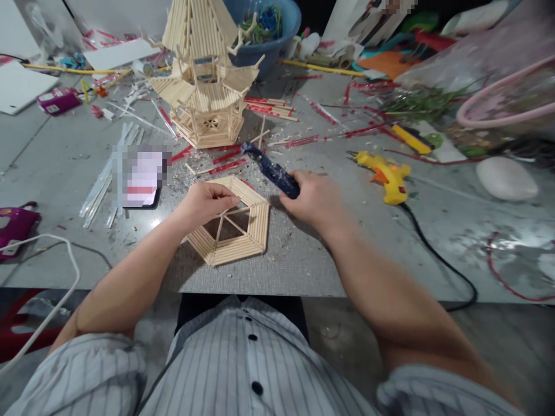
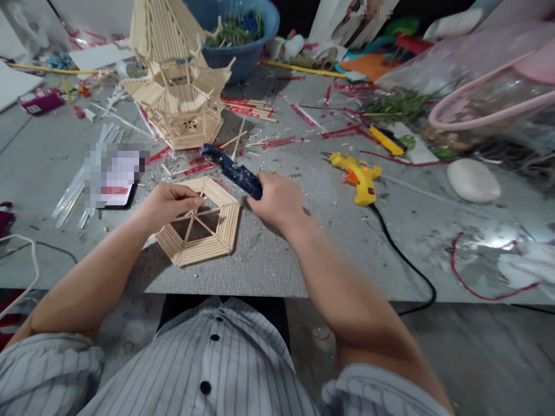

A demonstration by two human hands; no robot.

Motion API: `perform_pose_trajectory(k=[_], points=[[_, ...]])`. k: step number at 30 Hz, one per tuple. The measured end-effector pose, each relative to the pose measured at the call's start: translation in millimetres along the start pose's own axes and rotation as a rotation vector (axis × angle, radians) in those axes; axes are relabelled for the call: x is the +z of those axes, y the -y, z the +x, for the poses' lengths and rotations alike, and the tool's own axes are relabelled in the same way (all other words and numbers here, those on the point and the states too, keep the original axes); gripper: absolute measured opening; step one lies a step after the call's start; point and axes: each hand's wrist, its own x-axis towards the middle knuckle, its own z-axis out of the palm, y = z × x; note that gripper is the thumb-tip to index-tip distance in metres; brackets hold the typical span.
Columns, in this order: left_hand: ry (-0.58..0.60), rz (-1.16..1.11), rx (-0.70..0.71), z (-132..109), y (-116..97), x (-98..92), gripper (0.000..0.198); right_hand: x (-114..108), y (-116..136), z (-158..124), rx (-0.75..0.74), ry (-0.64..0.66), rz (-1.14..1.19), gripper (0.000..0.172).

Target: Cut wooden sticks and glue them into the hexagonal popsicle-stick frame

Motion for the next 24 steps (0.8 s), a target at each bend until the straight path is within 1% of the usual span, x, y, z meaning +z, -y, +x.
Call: perform_pose_trajectory(k=[2,5,8,11,16,20,24], points=[[0.058,0.093,-0.008,0.4,0.2,-0.7,0.02,3.0,-6.9,3.0,0.04,-0.024,-0.003,0.034],[0.224,0.225,-0.003,1.5,0.5,0.4,0.015,7.7,-12.0,4.4,0.052,-0.05,-0.012,0.034],[0.286,0.309,0.022,2.1,1.0,3.7,0.01,10.5,-12.0,3.2,0.012,-0.069,-0.009,0.031],[0.312,0.369,0.035,1.0,0.5,7.0,0.01,11.1,-10.9,2.1,-0.01,-0.061,-0.006,0.031],[0.333,0.446,0.046,-3.1,-4.2,9.7,0.012,9.2,-8.8,1.8,0.009,-0.018,0.009,0.033],[0.336,0.51,0.037,-5.4,-8.1,13.2,0.013,8.8,-7.9,1.3,0.011,-0.032,0.014,0.033],[0.319,0.503,0.054,-5.6,-7.5,16.0,0.011,9.0,-8.6,0.8,-0.012,-0.039,0.015,0.034]])
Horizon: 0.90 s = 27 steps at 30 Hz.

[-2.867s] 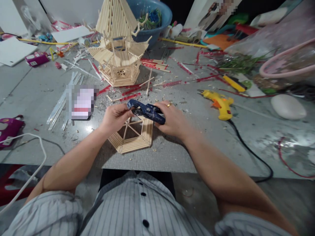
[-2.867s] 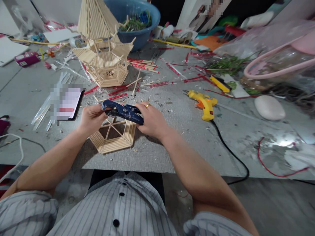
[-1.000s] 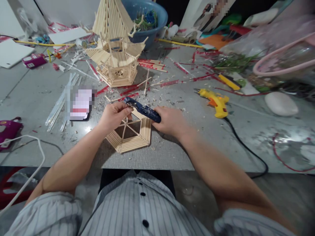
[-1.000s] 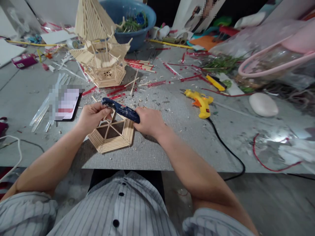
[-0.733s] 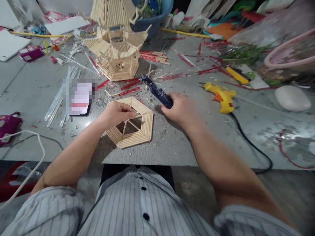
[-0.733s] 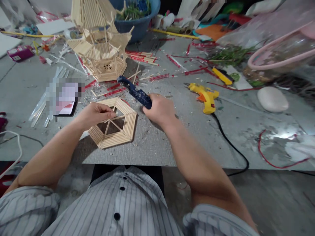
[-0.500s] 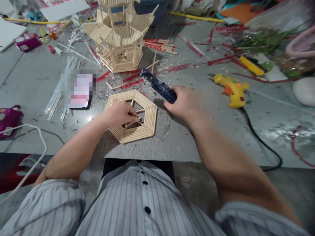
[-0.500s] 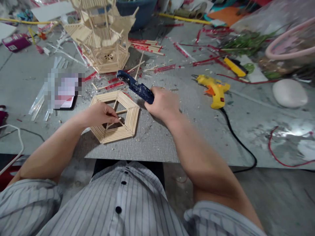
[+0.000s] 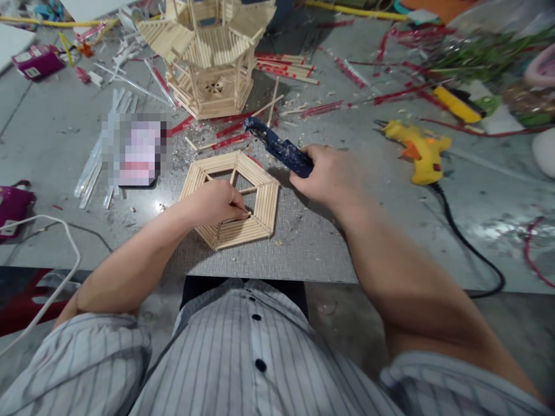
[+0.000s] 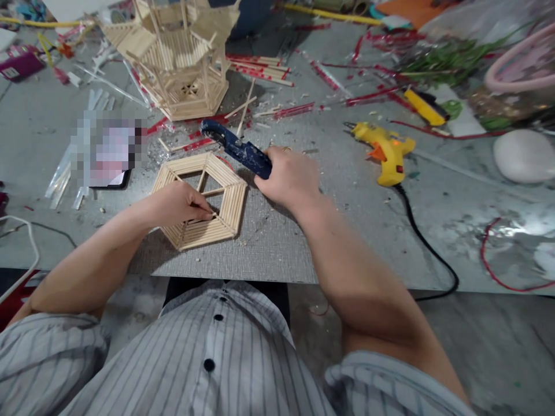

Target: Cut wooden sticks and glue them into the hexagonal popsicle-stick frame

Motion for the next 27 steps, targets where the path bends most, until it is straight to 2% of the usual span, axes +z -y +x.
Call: perform_pose_trajectory(k=[15,21,27], points=[[0.072,0.009,0.026,0.2,1.8,-1.5,0.016,-3.4,3.4,0.3,0.049,0.083,-0.028,0.032],[0.113,0.002,0.047,0.1,0.3,-2.4,0.014,-1.3,1.3,0.7,0.033,0.05,0.002,0.037],[0.117,0.028,0.012,0.6,-1.7,-2.8,0.014,1.2,-0.1,0.3,0.005,0.016,-0.004,0.033]])
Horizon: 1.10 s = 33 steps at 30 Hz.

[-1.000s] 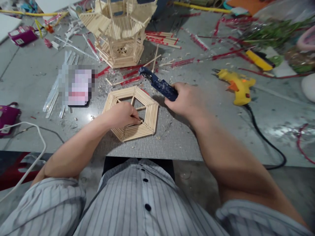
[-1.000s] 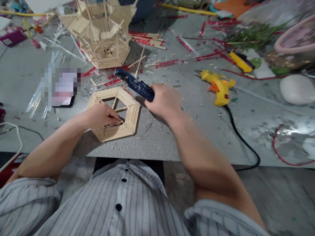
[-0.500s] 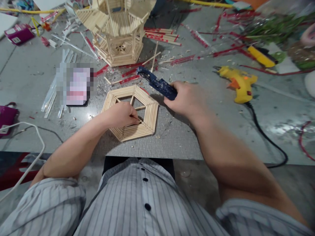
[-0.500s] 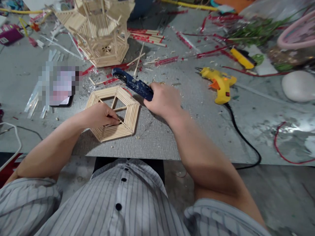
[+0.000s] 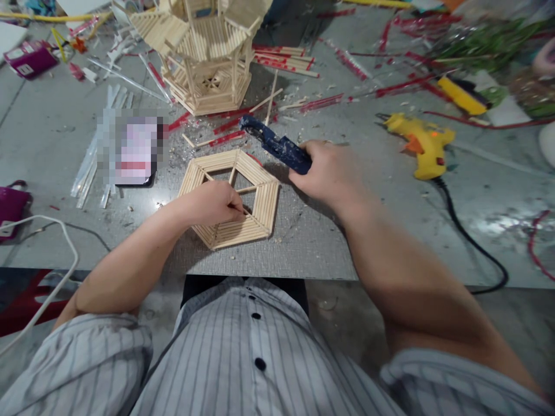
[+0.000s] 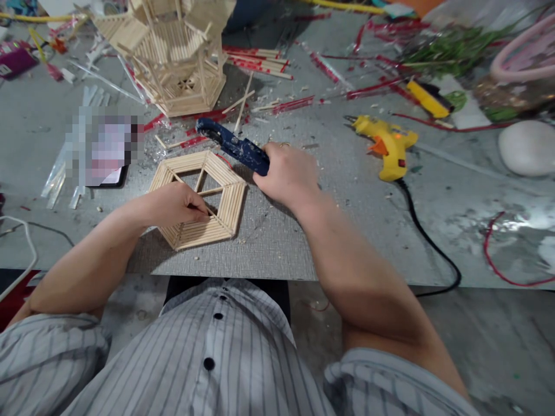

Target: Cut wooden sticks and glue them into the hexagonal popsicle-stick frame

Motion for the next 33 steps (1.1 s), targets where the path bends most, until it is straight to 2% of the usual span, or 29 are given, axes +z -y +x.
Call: perform_pose_trajectory(k=[9,13,18,24,27,31,33], points=[[0.014,-0.031,-0.029,-0.3,-0.6,0.2,0.014,-1.9,1.4,0.9,0.01,0.006,0.008,0.031],[0.003,-0.063,-0.021,0.9,0.9,1.2,0.013,-4.2,3.5,0.5,0.036,0.049,-0.01,0.03],[0.014,-0.017,-0.023,1.9,1.3,1.2,0.012,-4.3,4.7,0.3,0.042,0.063,-0.002,0.029],[0.079,0.058,-0.017,-1.0,-3.4,-3.4,0.016,4.1,-0.6,2.0,0.007,-0.031,-0.005,0.023],[0.082,0.059,-0.017,-2.1,-3.6,-5.1,0.015,6.4,-2.6,1.8,-0.028,-0.104,0.004,0.026],[0.037,-0.076,0.054,-3.8,1.7,-8.4,0.014,6.4,-3.1,0.4,-0.019,-0.137,0.024,0.03],[-0.062,-0.191,0.082,-4.3,5.7,-10.2,0.016,5.8,-2.7,-0.3,-0.007,-0.134,0.036,0.03]])
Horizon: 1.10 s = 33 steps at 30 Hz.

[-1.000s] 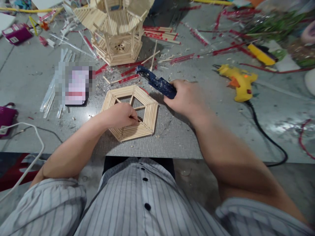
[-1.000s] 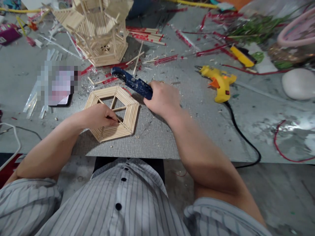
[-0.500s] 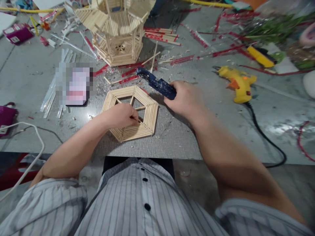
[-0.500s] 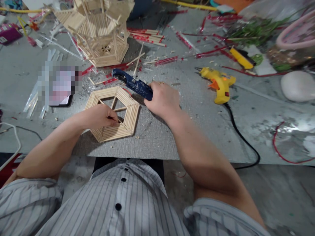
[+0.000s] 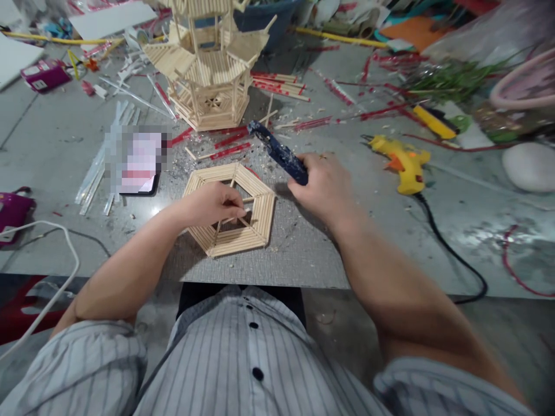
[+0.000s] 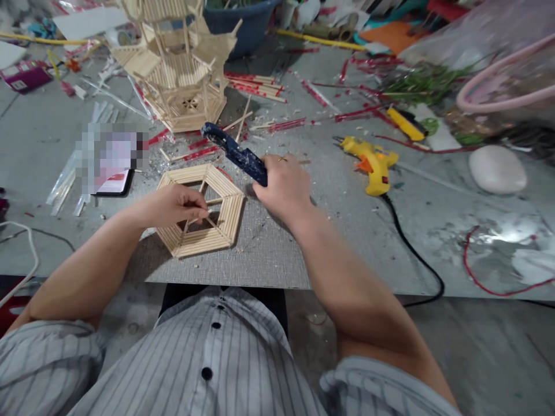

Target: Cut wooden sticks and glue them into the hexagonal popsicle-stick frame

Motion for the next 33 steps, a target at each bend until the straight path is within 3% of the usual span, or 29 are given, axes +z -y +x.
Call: perform_pose_trajectory(k=[5,10,13,15,19,22,27,33], points=[[-0.311,-0.107,0.078,1.7,8.2,-1.1,0.018,-2.8,2.5,-2.0,-0.078,-0.116,0.053,0.034],[-0.363,-0.115,0.088,3.8,9.7,2.2,0.018,-1.6,1.0,-2.4,-0.067,-0.159,0.133,0.029],[-0.373,-0.104,0.08,4.4,10.3,3.2,0.019,3.0,-5.7,1.4,0.044,-0.183,0.245,0.022],[-0.379,-0.109,0.075,5.0,12.0,3.8,0.019,6.6,-10.3,5.2,0.143,-0.196,0.452,0.025],[-0.453,-0.089,0.085,5.7,16.3,5.7,0.017,8.4,-12.6,11.4,0.299,-0.137,1.082,0.03],[-0.528,0.005,0.192,6.0,17.5,8.7,0.013,3.1,-8.3,11.8,0.386,-0.064,1.369,0.028],[-0.464,0.086,0.504,6.7,13.3,18.8,0.017,-5.0,2.6,7.5,0.432,-0.017,1.533,0.028],[-0.382,0.074,0.569,6.7,7.2,29.1,0.014,-5.5,18.2,4.1,0.383,0.034,1.673,0.04]])
